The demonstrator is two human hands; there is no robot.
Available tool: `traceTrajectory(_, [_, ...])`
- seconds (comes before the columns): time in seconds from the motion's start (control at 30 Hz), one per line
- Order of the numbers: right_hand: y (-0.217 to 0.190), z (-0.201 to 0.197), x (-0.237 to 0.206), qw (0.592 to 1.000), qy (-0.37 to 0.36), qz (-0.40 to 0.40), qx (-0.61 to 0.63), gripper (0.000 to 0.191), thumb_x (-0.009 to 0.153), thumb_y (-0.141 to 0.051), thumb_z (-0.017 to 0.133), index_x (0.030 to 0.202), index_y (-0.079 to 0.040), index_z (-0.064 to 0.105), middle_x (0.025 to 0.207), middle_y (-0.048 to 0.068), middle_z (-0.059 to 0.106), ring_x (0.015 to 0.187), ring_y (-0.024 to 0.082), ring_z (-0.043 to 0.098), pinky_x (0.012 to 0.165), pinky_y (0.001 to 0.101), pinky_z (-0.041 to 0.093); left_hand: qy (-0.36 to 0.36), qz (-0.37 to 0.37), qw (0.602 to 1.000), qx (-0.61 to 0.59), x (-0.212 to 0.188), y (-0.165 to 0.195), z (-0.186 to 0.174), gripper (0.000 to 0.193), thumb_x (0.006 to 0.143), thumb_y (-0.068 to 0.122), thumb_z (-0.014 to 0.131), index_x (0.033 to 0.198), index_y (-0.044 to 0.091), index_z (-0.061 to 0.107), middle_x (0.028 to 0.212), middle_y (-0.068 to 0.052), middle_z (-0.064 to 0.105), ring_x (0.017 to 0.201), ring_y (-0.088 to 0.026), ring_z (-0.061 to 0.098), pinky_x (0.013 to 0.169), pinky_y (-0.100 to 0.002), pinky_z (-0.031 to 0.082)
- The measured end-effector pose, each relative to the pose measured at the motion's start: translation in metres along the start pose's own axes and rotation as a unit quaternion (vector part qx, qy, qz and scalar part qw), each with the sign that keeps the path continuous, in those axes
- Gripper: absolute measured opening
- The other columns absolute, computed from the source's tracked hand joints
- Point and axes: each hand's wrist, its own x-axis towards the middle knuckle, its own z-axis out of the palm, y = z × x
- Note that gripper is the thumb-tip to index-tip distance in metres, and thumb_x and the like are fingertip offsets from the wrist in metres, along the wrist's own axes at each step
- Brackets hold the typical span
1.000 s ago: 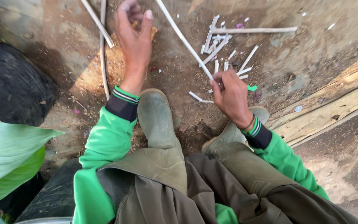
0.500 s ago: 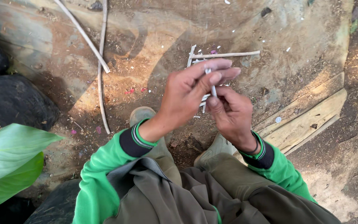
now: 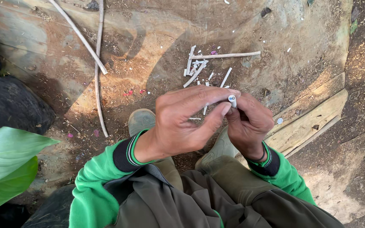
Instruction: The person cuts white plastic tubes into short segments using a small knife, then inserts blue plastic rods into the cut pieces. The person handles the tubes and rods one at a time, assembling them on the ground near potted plants.
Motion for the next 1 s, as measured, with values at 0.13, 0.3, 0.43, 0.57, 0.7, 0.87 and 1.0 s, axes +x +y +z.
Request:
traceTrajectory(0.13, [0.006,0.005,0.001,0.999,0.018,-0.038,0.004,0.012,0.102,0.0,0.072,0.113,0.004,0.069,0.09,0.012,0.067,0.072,0.014,0.06,0.062,0.0251,0.046,0.017,0.038,0.999,0.021,0.0,0.0,0.002,0.02,0.1,-0.001,0.073,0.12,-0.001,0.069,0.114,-0.015,0.075,0.098,-0.025,0.079,0.084,-0.029,0.065])
traceTrajectory(0.3, [0.006,0.008,0.002,0.996,0.036,-0.079,-0.038,0.015,0.099,0.01,0.069,0.114,0.005,0.068,0.088,0.012,0.064,0.072,0.018,0.06,0.066,0.0282,0.049,0.031,0.034,0.999,0.017,-0.003,0.002,0.003,0.02,0.098,-0.002,0.074,0.118,-0.001,0.07,0.112,-0.015,0.075,0.098,-0.025,0.079,0.084,-0.029,0.065])
traceTrajectory(0.43, [0.004,0.011,0.004,0.993,0.06,-0.085,-0.052,0.017,0.097,0.014,0.067,0.111,0.006,0.069,0.086,0.013,0.064,0.069,0.018,0.06,0.062,0.0271,0.046,0.034,0.02,0.999,0.006,-0.005,0.002,0.002,0.02,0.096,-0.003,0.074,0.116,-0.001,0.071,0.112,-0.015,0.076,0.097,-0.024,0.08,0.084,-0.029,0.066])
traceTrajectory(0.57, [0.004,0.014,0.006,0.986,0.091,-0.111,-0.081,0.015,0.097,0.015,0.068,0.108,0.006,0.07,0.087,0.014,0.066,0.074,0.02,0.061,0.061,0.0277,0.047,0.034,0.007,0.999,-0.039,-0.007,0.002,0.003,0.022,0.096,-0.006,0.074,0.118,-0.001,0.071,0.111,-0.014,0.076,0.1,-0.022,0.08,0.087,-0.028,0.066])
traceTrajectory(0.7, [0.007,0.013,0.009,0.97,0.103,-0.175,-0.131,0.013,0.092,0.013,0.073,0.104,0.007,0.071,0.086,0.015,0.07,0.072,0.021,0.065,0.061,0.0298,0.046,0.038,-0.004,0.997,-0.069,-0.01,0.001,0.003,0.023,0.096,-0.007,0.074,0.118,0.0,0.071,0.11,-0.014,0.076,0.099,-0.021,0.08,0.087,-0.027,0.066])
traceTrajectory(0.87, [0.005,0.016,0.009,0.979,0.089,-0.152,-0.098,0.011,0.096,0.01,0.073,0.106,0.006,0.07,0.087,0.015,0.068,0.074,0.021,0.065,0.061,0.0295,0.049,0.045,0.0,0.998,-0.043,-0.01,0.001,0.004,0.025,0.094,-0.007,0.075,0.117,0.0,0.071,0.109,-0.014,0.076,0.098,-0.021,0.079,0.086,-0.027,0.065])
traceTrajectory(1.0, [-0.003,0.013,0.009,0.991,0.028,-0.125,-0.05,0.015,0.104,-0.004,0.065,0.108,0.01,0.065,0.094,0.019,0.068,0.078,0.022,0.066,0.064,0.0303,0.052,0.042,0.018,0.999,-0.009,-0.005,0.002,0.007,0.026,0.091,-0.005,0.077,0.116,0.002,0.073,0.106,-0.011,0.076,0.097,-0.021,0.077,0.085,-0.028,0.064])
